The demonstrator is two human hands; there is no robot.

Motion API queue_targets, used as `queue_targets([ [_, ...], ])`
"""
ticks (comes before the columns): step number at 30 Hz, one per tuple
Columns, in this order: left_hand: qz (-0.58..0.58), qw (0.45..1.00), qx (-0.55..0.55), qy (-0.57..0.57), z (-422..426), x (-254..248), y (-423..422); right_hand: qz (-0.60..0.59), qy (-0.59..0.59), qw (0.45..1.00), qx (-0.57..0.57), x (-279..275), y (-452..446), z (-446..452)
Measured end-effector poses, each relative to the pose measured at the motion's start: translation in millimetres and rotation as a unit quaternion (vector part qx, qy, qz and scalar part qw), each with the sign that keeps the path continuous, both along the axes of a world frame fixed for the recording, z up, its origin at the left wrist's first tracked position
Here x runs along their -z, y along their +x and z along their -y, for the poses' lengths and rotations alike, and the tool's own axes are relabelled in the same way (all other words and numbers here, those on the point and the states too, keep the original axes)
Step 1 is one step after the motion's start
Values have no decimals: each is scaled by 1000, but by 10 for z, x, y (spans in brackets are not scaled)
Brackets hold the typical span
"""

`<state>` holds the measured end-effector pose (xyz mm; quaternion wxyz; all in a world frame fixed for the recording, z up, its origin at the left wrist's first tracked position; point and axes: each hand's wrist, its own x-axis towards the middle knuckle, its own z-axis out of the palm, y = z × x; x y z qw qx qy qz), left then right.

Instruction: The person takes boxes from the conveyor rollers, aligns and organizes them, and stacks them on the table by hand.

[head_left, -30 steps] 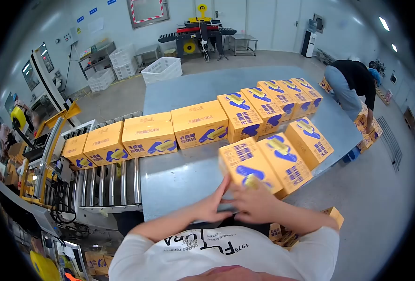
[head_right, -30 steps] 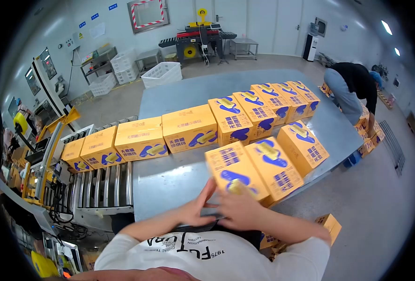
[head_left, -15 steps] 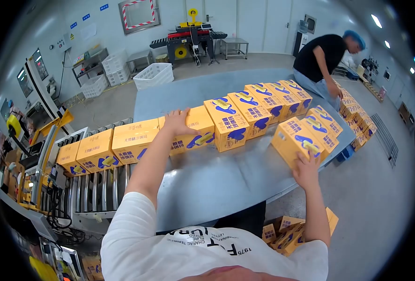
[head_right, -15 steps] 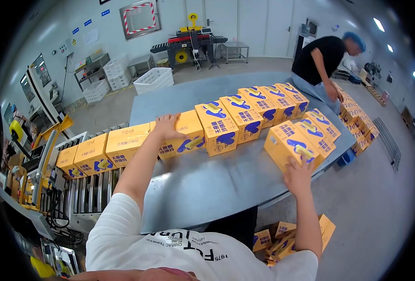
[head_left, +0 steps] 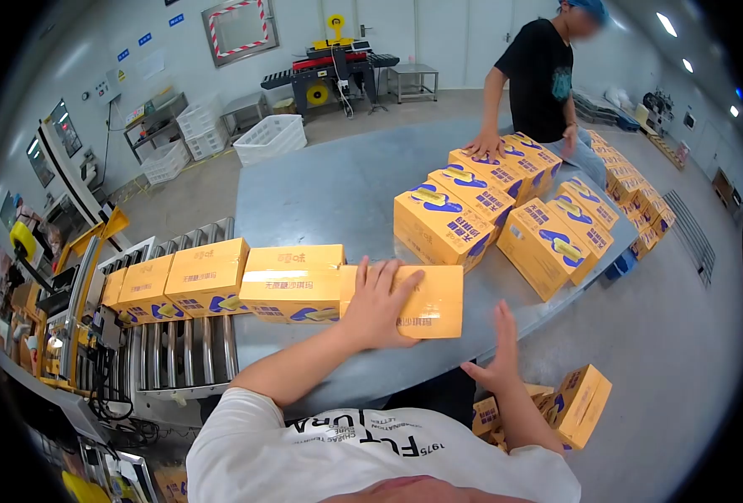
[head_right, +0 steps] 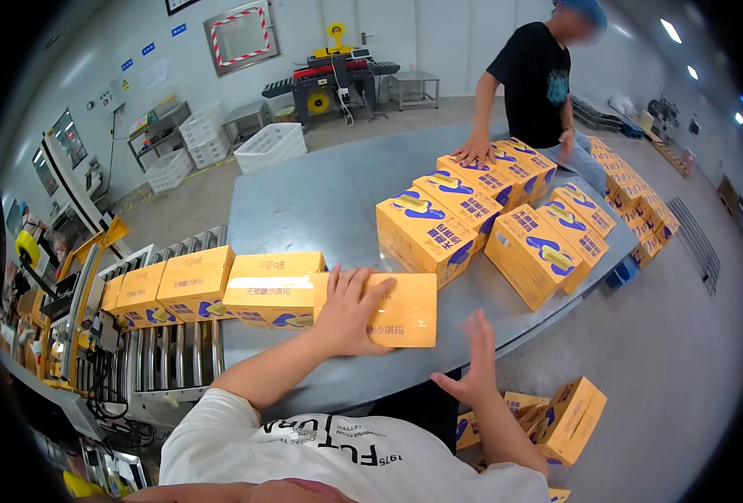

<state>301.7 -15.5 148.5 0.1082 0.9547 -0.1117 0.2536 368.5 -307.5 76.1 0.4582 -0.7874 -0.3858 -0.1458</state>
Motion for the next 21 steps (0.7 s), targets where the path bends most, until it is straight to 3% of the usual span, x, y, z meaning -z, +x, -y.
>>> queue_targets([
  [1, 22, 1000, 21, -4, 36, 84, -21, -28, 46, 999, -3, 31, -35, 2],
  [4, 81, 990, 111, 37, 47, 408, -34, 23, 6, 999, 36, 56, 21, -24],
  [6, 97, 978, 174, 69, 0, 660, -22, 115, -10, 993, 14, 8, 94, -117],
  [9, 94, 962, 254, 35, -117, 848, 130, 201, -61, 978, -15, 13, 127, -180],
  [10, 72, 963, 257, -24, -146, 667, 97, 222, -82, 971, -23, 8, 144, -191],
  [13, 68, 984, 160, -30, -419, 183, 139, 191, -36, 981, -9, 21, 109, -236],
  [15, 1, 998, -4, -67, -621, -152, 322, 202, -27, 979, -5, 31, 100, -240],
  [17, 10, 988, -142, -54, -1150, 45, 704, 213, -20, 977, 14, 58, 14, -275],
  [21, -135, 946, -289, -57, -1646, 126, 826, 227, 1, 972, 61, 130, -58, -374],
])
